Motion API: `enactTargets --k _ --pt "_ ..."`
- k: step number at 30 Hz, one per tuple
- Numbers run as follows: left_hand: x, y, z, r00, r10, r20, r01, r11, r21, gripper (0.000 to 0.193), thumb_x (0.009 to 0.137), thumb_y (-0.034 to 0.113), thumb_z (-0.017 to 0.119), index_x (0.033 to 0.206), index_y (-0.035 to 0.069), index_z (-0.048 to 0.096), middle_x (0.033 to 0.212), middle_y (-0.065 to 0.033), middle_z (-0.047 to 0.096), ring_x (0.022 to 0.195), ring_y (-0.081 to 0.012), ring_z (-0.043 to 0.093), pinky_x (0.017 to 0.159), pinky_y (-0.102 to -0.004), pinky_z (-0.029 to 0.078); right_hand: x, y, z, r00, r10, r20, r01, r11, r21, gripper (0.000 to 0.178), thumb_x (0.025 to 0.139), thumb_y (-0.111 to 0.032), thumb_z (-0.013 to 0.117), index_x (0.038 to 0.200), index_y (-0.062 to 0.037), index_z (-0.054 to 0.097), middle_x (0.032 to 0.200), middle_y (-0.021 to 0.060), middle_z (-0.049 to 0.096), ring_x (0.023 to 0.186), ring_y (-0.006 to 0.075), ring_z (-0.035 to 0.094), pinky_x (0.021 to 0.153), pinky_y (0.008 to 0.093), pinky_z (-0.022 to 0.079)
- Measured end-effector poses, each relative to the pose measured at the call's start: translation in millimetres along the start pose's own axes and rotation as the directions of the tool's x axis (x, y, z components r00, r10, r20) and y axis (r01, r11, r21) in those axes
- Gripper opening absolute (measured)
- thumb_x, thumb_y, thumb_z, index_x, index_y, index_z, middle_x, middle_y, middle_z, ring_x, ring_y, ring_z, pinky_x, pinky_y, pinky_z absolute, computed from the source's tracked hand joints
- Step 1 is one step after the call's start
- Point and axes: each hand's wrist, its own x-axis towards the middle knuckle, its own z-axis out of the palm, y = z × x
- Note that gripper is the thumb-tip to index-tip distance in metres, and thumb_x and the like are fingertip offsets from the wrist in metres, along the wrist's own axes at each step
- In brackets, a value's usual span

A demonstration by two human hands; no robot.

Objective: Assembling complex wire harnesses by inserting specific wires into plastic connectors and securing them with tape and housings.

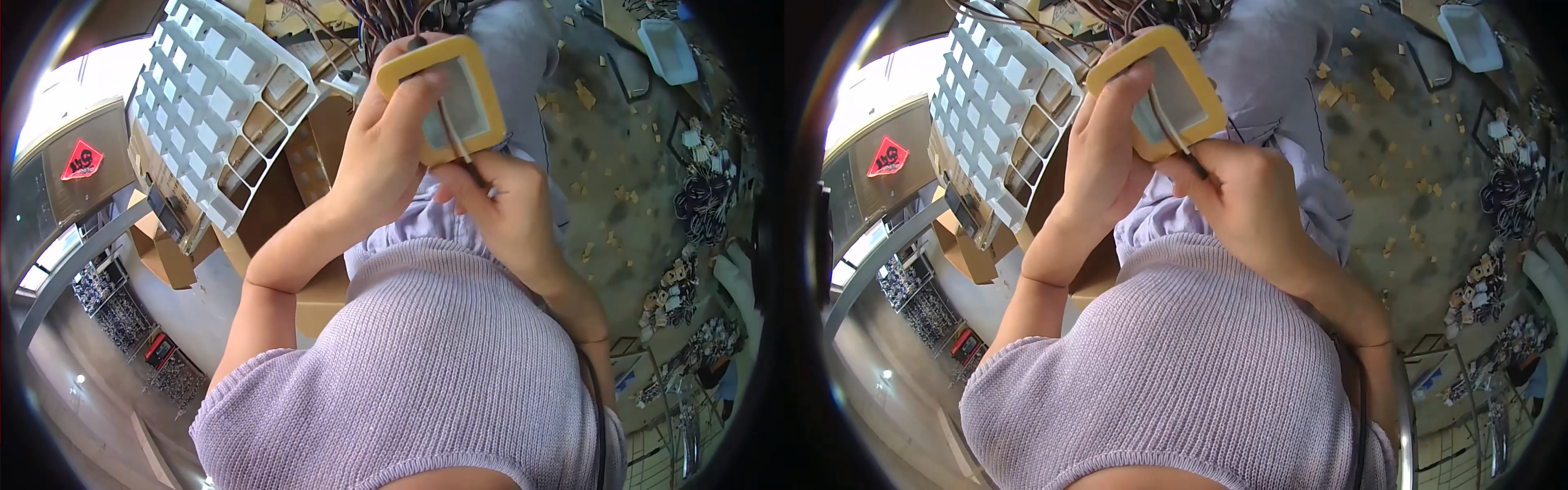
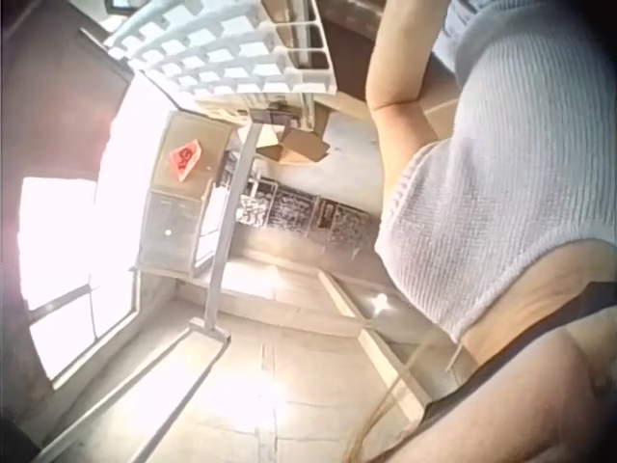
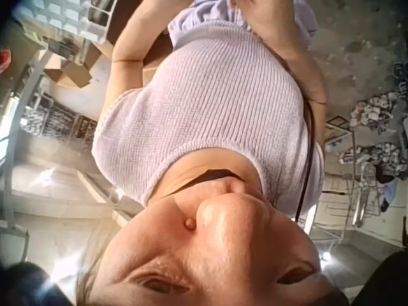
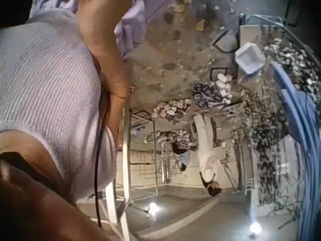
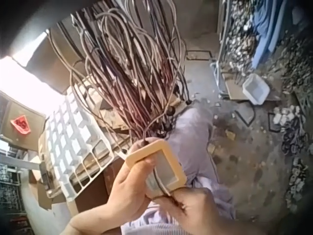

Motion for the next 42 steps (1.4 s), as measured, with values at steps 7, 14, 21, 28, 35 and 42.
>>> enactTargets --k 7,14,21,28,35,42 --pt "8.5 16.2 0.2 0.885 -0.442 0.145 0.456 0.886 -0.082 0.03 0.095 0.021 0.051 0.117 0.0 0.048 0.093 -0.0138 0.062 0.073 -0.0211 0.065 0.058 -0.032 0.055 -13.9 10.4 1.5 0.994 0.061 0.088 -0.098 0.855 0.51 0.02 0.094 -0.019 0.062 0.095 0.0006 0.064 0.073 0.0075 0.066 0.061 0.015 0.064 0.057 0.027 0.048" --pt "0.5 7.7 -2.7 0.949 -0.232 0.211 0.239 0.971 -0.008 0.035 0.094 0.016 0.053 0.126 0.005 0.045 0.108 -0.0073 0.056 0.1 -0.0158 0.057 0.081 -0.0315 0.052 -12.3 5.8 -12.9 0.898 0.184 0.401 -0.441 0.37 0.817 0.029 0.097 -0.027 0.059 0.089 0.0008 0.066 0.074 0.0033 0.063 0.064 0.0087 0.054 0.061 0.0225 0.043" --pt "-0.9 24.4 3.9 0.916 -0.382 0.12 0.394 0.914 -0.094 0.032 0.094 0.017 0.051 0.116 -0.006 0.052 0.1 -0.0131 0.062 0.088 -0.0207 0.065 0.077 -0.034 0.055 -7.1 8.5 -12.5 0.988 -0.048 0.148 -0.028 0.879 0.476 0.022 0.093 -0.02 0.063 0.089 0.0016 0.066 0.07 0.0065 0.062 0.059 0.012 0.057 0.054 0.0259 0.045" --pt "11.3 6.5 -20.7 0.925 -0.162 0.344 0.099 0.977 0.191 0.029 0.091 0.012 0.053 0.119 0.003 0.053 0.106 -0.0052 0.059 0.097 -0.0135 0.06 0.079 -0.0287 0.052 -2.8 19.0 -11.7 0.966 -0.141 0.218 0.077 0.957 0.278 0.028 0.08 -0.023 0.077 0.097 -0.0022 0.068 0.079 0.009 0.064 0.069 0.0174 0.063 0.061 0.0297 0.049" --pt "-6.0 11.8 -81.7 0.482 -0.63 0.609 -0.645 0.215 0.734 0.054 0.082 0.028 0.069 0.126 0.004 0.05 0.117 -0.0182 0.054 0.11 -0.0357 0.055 0.091 -0.042 0.047 18.3 31.7 -40.4 0.979 -0.117 0.165 -0.086 0.499 0.862 0.069 0.091 -0.062 0.051 0.123 -0.0007 0.052 0.085 0.0046 0.06 0.069 0.0129 0.053 0.065 0.0259 0.042" --pt "-17.2 60.3 -11.4 0.775 0.439 0.454 -0.572 0.793 0.209 0.118 0.068 0.063 0.076 0.151 0.004 0.016 0.152 -0.0222 0.029 0.143 -0.0337 0.026 0.114 -0.0451 0.024 6.7 -32.5 -14.7 0.733 -0.64 0.231 0.598 0.768 0.231 0.019 0.083 -0.019 0.063 0.07 -0.0089 0.053 0.062 0.0052 0.053 0.058 0.022 0.057 0.058 0.0365 0.044"
